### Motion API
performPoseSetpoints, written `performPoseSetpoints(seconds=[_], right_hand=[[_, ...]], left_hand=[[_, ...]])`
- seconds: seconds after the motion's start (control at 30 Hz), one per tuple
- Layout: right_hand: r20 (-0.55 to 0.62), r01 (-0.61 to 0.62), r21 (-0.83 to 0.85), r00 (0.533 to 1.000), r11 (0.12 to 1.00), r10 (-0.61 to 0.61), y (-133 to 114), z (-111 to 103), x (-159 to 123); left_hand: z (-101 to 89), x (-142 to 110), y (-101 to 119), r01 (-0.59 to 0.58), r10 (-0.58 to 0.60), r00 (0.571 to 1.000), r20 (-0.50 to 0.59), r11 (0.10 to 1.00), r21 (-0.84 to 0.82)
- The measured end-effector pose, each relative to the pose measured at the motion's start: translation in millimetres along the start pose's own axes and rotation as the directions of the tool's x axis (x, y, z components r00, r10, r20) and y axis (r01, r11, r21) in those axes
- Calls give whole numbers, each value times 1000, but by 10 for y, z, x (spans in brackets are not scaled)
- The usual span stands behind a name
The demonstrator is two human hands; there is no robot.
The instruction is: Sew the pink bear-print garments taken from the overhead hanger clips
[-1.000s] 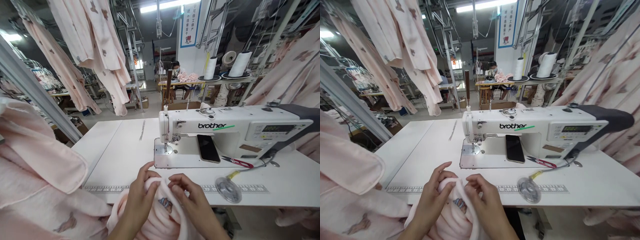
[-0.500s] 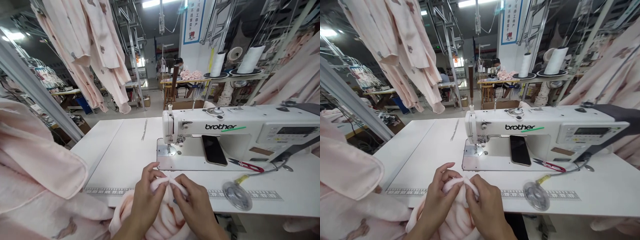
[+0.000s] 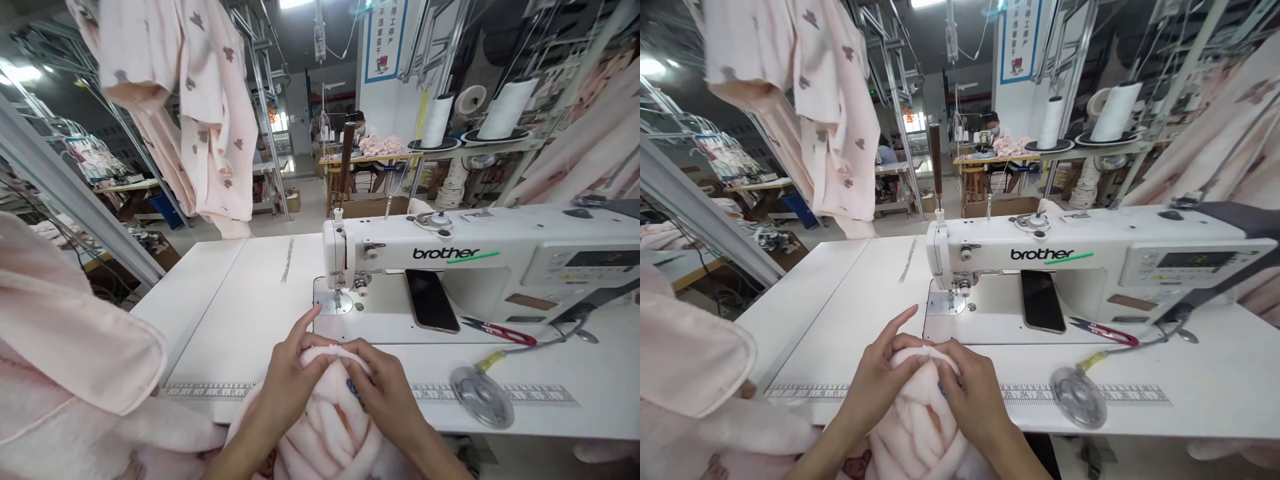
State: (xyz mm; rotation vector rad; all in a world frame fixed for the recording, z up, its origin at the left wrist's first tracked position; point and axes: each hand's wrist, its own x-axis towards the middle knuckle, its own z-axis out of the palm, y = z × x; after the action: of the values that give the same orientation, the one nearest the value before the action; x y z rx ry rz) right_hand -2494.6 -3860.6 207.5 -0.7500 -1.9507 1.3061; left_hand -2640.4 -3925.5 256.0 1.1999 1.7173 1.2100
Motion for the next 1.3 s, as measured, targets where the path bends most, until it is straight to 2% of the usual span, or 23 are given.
performPoseSetpoints(seconds=[0.07,0.13,0.23,0.33,0.5,0.73,1.13,1.3], right_hand=[[-51,-139,-24,989,990,138,60,-18,135],[-91,-235,-115,970,965,225,146,-47,327],[-136,-282,-304,958,910,251,299,-98,635],[-158,-321,-416,947,851,280,426,-126,857],[-148,-342,-561,938,754,315,540,-145,1017],[-182,-343,-656,936,672,300,629,-173,1066],[-231,-327,-694,945,642,232,686,-153,1058],[-246,-313,-698,949,644,196,701,-144,1058]], left_hand=[[18,192,-57,-7,9,999,-40,999,43],[33,451,-159,-12,13,1000,-19,998,59],[66,816,-360,-10,6,999,38,993,118],[117,1010,-527,-16,6,998,56,982,186],[187,1153,-608,-27,25,1000,11,944,330],[234,1337,-537,12,-15,1000,6,941,338],[257,1366,-541,26,-19,1000,-20,909,416],[225,1376,-524,-1,-17,999,38,899,438]])
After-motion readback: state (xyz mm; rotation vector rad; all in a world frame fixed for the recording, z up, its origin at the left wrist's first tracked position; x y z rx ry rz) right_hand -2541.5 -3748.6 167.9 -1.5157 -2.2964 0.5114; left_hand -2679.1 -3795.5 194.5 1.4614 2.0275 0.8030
